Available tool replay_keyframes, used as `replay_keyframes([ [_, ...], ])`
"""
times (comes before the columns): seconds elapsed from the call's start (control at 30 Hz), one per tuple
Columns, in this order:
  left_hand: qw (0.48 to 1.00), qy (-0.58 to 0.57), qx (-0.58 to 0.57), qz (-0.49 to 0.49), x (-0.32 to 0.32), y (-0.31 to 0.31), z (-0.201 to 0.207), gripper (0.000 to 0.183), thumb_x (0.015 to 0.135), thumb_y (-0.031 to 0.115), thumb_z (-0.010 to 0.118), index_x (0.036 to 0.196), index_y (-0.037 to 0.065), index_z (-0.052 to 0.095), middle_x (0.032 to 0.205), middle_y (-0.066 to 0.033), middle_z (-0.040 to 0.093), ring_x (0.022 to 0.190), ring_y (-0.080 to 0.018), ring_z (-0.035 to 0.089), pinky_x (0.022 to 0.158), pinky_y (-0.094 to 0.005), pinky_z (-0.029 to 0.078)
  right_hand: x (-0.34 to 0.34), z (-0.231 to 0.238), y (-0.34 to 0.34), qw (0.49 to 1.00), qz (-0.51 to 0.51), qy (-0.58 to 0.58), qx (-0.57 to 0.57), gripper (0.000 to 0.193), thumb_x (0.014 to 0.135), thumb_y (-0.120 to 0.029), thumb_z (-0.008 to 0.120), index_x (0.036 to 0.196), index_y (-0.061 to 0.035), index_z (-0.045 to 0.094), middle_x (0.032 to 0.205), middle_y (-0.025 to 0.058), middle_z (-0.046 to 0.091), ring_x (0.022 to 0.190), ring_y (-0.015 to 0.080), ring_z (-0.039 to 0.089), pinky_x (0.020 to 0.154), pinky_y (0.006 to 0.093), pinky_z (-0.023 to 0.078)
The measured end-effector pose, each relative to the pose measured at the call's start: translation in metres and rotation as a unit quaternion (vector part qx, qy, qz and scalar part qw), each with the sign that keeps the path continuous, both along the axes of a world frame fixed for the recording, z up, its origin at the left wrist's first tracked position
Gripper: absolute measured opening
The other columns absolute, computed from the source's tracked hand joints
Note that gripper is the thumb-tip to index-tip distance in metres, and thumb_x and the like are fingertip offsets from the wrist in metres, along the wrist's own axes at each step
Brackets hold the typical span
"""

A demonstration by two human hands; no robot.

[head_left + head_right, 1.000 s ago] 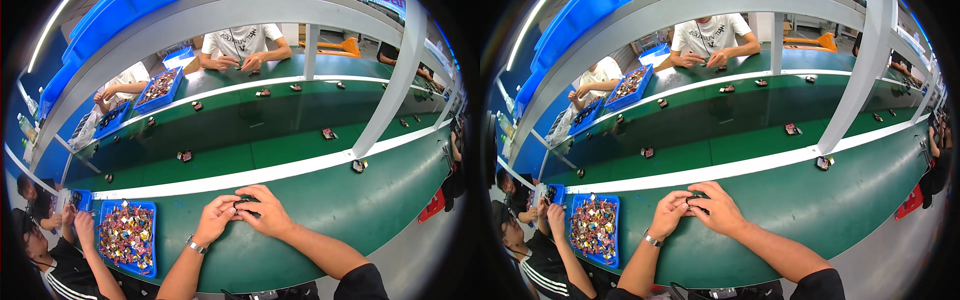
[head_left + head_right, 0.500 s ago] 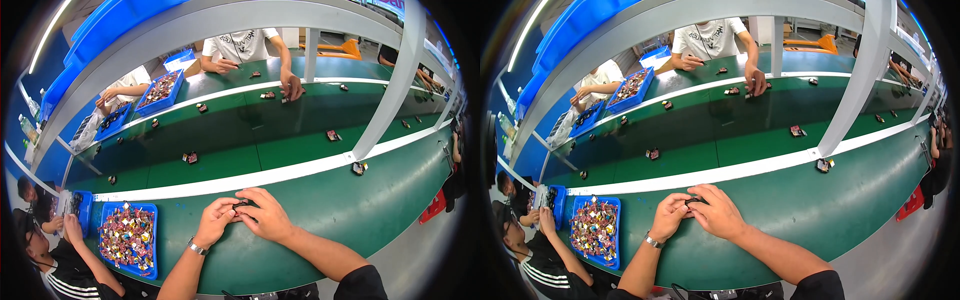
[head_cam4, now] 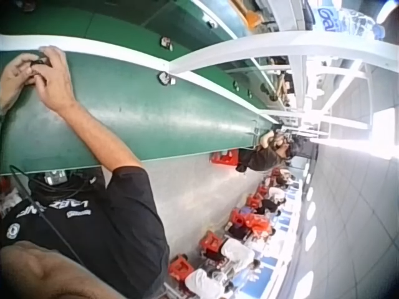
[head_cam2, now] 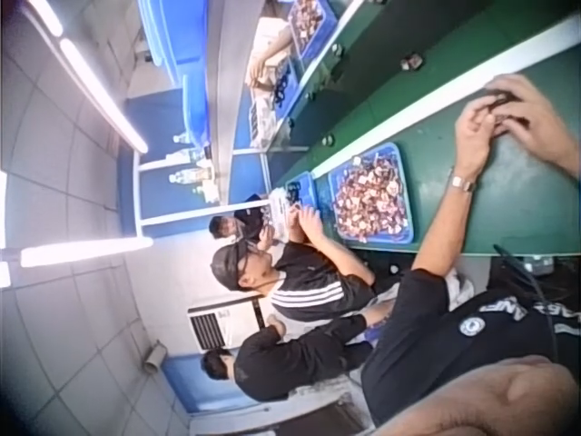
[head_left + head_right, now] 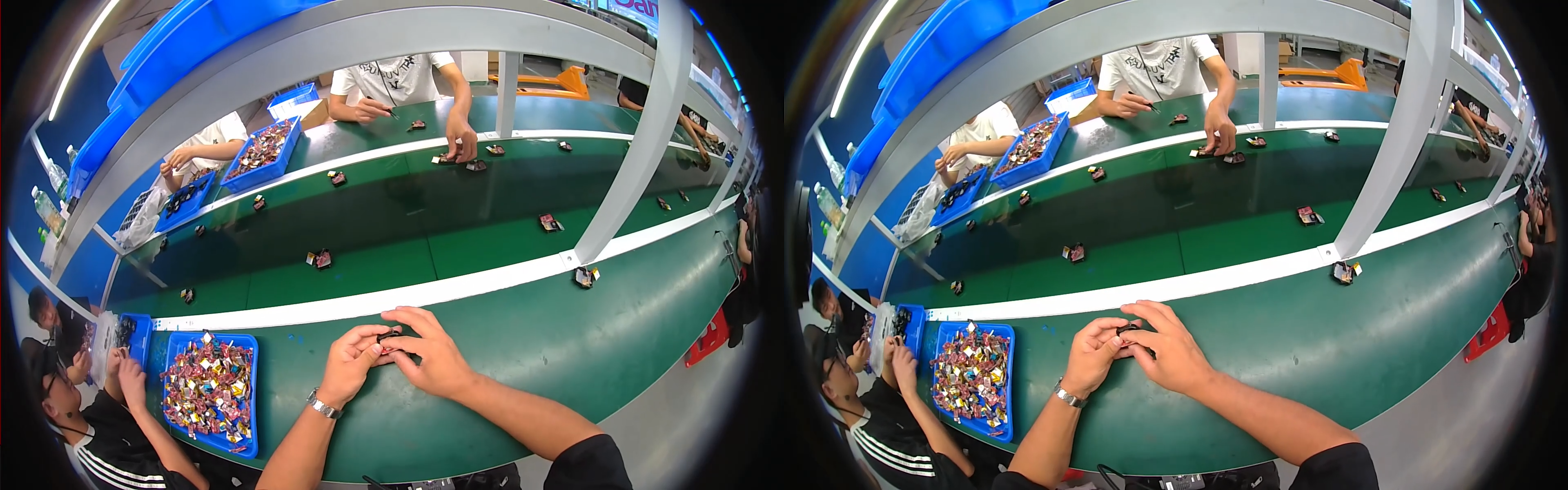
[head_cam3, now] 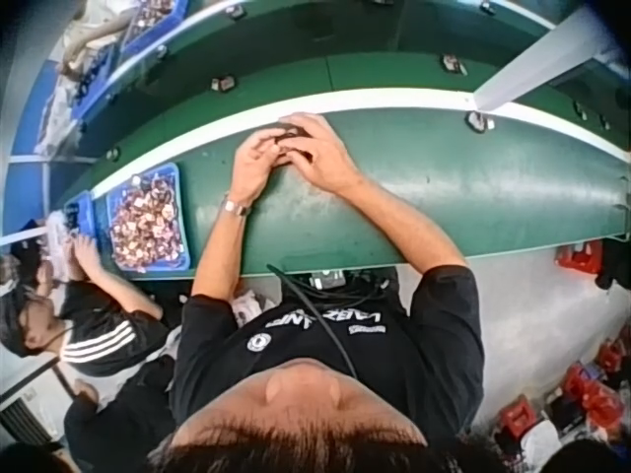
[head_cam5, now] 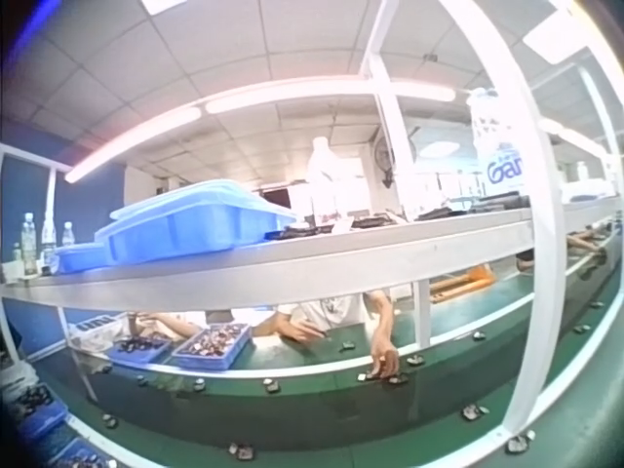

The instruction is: Assembling small electronic components or toy car parts on an assembly line.

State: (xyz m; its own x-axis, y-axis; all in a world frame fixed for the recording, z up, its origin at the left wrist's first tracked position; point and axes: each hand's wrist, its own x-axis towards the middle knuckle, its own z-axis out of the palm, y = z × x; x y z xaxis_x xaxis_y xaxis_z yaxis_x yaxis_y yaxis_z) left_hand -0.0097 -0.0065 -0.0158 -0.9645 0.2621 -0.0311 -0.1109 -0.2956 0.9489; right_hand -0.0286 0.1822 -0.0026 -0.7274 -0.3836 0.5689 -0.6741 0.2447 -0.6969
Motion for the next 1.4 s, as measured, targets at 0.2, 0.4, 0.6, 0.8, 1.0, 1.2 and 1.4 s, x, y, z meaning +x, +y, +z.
replay_keyframes([
  [0.2, 0.999, -0.001, -0.029, 0.032, -0.001, 0.003, 0.002, 0.029, 0.099, 0.001, 0.047, 0.127, -0.004, 0.049, 0.127, -0.0171, 0.059, 0.112, -0.0232, 0.062, 0.095, -0.0365, 0.055, 0.002, 0.005, -0.004, 1.000, -0.016, 0.005, 0.013, 0.024, 0.076, 0.001, 0.069, 0.100, -0.0049, 0.068, 0.127, 0.0122, 0.057, 0.123, 0.0360, 0.049, 0.101, 0.0439, 0.044],
  [0.4, 0.999, -0.017, -0.021, 0.025, 0.002, 0.007, 0.009, 0.029, 0.100, -0.001, 0.044, 0.129, -0.003, 0.048, 0.123, -0.0156, 0.061, 0.112, -0.0225, 0.061, 0.095, -0.0369, 0.055, -0.003, 0.010, -0.002, 0.991, -0.042, 0.121, 0.038, 0.026, 0.070, 0.003, 0.071, 0.095, -0.0051, 0.067, 0.101, 0.0081, 0.061, 0.094, 0.0277, 0.060, 0.076, 0.0361, 0.053],
  [0.6, 0.999, -0.020, -0.033, 0.028, 0.004, 0.004, 0.009, 0.031, 0.099, 0.000, 0.046, 0.129, -0.003, 0.047, 0.120, -0.0158, 0.062, 0.109, -0.0219, 0.063, 0.093, -0.0374, 0.056, -0.005, 0.009, -0.001, 0.981, -0.046, 0.170, 0.079, 0.026, 0.068, 0.001, 0.073, 0.092, -0.0056, 0.067, 0.094, 0.0063, 0.061, 0.083, 0.0250, 0.060, 0.069, 0.0341, 0.052],
  [0.8, 0.999, -0.023, -0.030, 0.022, 0.005, 0.003, 0.007, 0.030, 0.098, 0.000, 0.046, 0.128, -0.004, 0.048, 0.120, -0.0156, 0.062, 0.108, -0.0218, 0.063, 0.092, -0.0356, 0.056, -0.002, 0.012, -0.007, 0.981, -0.061, 0.154, 0.102, 0.025, 0.068, -0.001, 0.073, 0.091, -0.0047, 0.067, 0.094, 0.0064, 0.060, 0.083, 0.0247, 0.059, 0.069, 0.0342, 0.052],
  [1.0, 0.999, -0.028, -0.030, 0.018, 0.004, -0.002, 0.010, 0.030, 0.099, -0.002, 0.045, 0.128, -0.004, 0.048, 0.120, -0.0149, 0.062, 0.108, -0.0206, 0.062, 0.091, -0.0345, 0.056, -0.003, 0.008, -0.012, 0.970, -0.069, 0.190, 0.131, 0.023, 0.068, 0.000, 0.072, 0.090, -0.0041, 0.066, 0.093, 0.0063, 0.060, 0.084, 0.0238, 0.059, 0.071, 0.0337, 0.052],
  [1.2, 0.998, -0.001, -0.056, 0.006, -0.010, 0.026, 0.003, 0.029, 0.096, -0.002, 0.047, 0.125, -0.005, 0.051, 0.115, -0.0135, 0.063, 0.100, -0.0199, 0.065, 0.086, -0.0331, 0.058, -0.006, 0.008, 0.016, 0.971, -0.067, 0.180, 0.145, 0.019, 0.074, -0.011, 0.068, 0.089, -0.0024, 0.063, 0.092, 0.0108, 0.059, 0.087, 0.0278, 0.058, 0.075, 0.0375, 0.051],
  [1.4, 0.988, 0.015, -0.088, 0.124, 0.002, -0.006, -0.010, 0.029, 0.089, 0.010, 0.058, 0.115, -0.002, 0.056, 0.107, -0.0119, 0.067, 0.089, -0.0189, 0.068, 0.068, -0.0289, 0.058, -0.014, -0.021, -0.031, 0.967, -0.044, 0.249, 0.043, 0.025, 0.066, -0.015, 0.070, 0.084, -0.0053, 0.055, 0.089, 0.0113, 0.054, 0.086, 0.0286, 0.054, 0.074, 0.0369, 0.047],
])
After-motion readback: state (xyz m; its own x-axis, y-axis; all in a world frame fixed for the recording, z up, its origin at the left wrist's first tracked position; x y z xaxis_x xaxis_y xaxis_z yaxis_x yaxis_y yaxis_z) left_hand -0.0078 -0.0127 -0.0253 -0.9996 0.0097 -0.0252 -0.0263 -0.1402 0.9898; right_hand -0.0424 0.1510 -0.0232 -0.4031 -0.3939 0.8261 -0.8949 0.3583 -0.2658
